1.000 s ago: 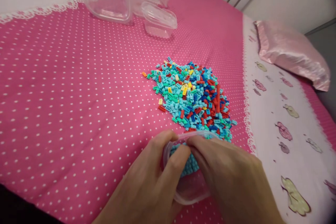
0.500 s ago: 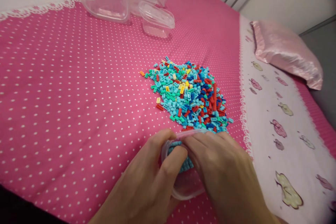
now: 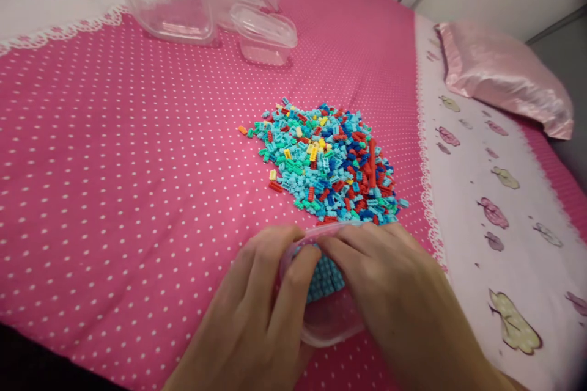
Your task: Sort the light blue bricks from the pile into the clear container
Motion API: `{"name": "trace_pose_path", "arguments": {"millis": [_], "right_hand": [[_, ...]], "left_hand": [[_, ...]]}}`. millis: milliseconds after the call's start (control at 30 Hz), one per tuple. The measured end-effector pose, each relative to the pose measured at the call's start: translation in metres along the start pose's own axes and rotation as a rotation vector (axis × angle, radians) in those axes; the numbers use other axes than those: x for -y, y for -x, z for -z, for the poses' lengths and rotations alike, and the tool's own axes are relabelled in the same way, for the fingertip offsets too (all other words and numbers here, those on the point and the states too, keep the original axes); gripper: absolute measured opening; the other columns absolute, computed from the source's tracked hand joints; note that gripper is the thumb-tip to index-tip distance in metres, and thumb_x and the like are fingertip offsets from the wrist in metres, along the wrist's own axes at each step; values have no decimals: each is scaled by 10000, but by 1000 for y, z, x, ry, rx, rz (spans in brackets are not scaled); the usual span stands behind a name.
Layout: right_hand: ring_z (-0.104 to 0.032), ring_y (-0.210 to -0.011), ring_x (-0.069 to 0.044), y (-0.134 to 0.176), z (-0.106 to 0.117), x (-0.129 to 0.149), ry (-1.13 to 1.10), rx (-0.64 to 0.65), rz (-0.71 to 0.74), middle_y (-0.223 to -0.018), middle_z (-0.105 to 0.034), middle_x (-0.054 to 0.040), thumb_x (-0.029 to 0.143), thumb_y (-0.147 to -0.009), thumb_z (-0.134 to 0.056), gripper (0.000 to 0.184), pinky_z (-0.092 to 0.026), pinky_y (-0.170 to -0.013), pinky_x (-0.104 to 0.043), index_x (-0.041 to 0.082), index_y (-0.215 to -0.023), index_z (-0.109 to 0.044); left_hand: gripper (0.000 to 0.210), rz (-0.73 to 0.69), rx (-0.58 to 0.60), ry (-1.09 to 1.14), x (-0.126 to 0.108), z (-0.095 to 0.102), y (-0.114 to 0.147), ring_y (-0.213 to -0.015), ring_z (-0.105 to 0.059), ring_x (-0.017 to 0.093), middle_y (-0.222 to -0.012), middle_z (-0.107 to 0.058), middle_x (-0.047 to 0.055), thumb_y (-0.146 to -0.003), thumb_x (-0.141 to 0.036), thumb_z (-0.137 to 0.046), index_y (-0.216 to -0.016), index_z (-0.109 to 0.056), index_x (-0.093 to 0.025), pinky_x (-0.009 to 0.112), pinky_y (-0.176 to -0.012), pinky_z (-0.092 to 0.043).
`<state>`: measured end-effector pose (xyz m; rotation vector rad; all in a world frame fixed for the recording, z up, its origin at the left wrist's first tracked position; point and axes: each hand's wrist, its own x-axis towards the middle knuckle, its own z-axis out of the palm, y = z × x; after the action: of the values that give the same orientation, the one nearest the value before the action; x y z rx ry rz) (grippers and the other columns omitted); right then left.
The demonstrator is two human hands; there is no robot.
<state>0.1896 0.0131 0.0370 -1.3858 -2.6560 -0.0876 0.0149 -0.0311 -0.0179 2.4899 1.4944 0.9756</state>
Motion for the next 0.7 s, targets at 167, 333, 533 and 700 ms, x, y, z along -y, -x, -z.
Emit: {"name": "trace_pose_path", "arguments": {"millis": [167, 333, 533, 700], "right_hand": [[-611, -694, -202, 8, 20, -18, -49, -50, 142, -886, -747, -39, 0, -932, -406, 344, -410, -646, -368, 194, -926, -691], [-597, -776, -265, 1, 28, -22, 92, -23, 185, -889, -715, -105, 53, -815, -530, 209, -418, -647, -398, 203, -767, -669], [-555, -716, -239, -5, 22, -19, 48, 0, 226, -790, -693, -55, 71, -724, -607, 185, -418, -618, -398, 237, -648, -638], [-545, -679, -234, -3, 21, -21, -4, 51, 224, -661, -656, -21, 106, -686, -665, 206, -420, -619, -407, 261, -575, -588]], "left_hand": [[413, -198, 7, -205, -3, 10, -1, -1418, -418, 275, -1459, -505, 114, -959, -231, -636, -1347, -599, -93, 431, -1324, -147], [298, -289, 36, -309, -5, 13, -4, -1282, -543, 231, -1245, -719, 61, -996, -168, -496, -1194, -711, -112, 469, -1339, -91], [307, -220, 26, -318, -9, 7, -2, -1221, -584, 189, -1235, -750, 64, -1031, -196, -462, -1188, -716, -124, 401, -1330, -113], [343, -245, 72, -286, -5, 7, -3, -1161, -634, 217, -1194, -786, 80, -1020, -136, -429, -1178, -729, -89, 430, -1322, -90]]}}
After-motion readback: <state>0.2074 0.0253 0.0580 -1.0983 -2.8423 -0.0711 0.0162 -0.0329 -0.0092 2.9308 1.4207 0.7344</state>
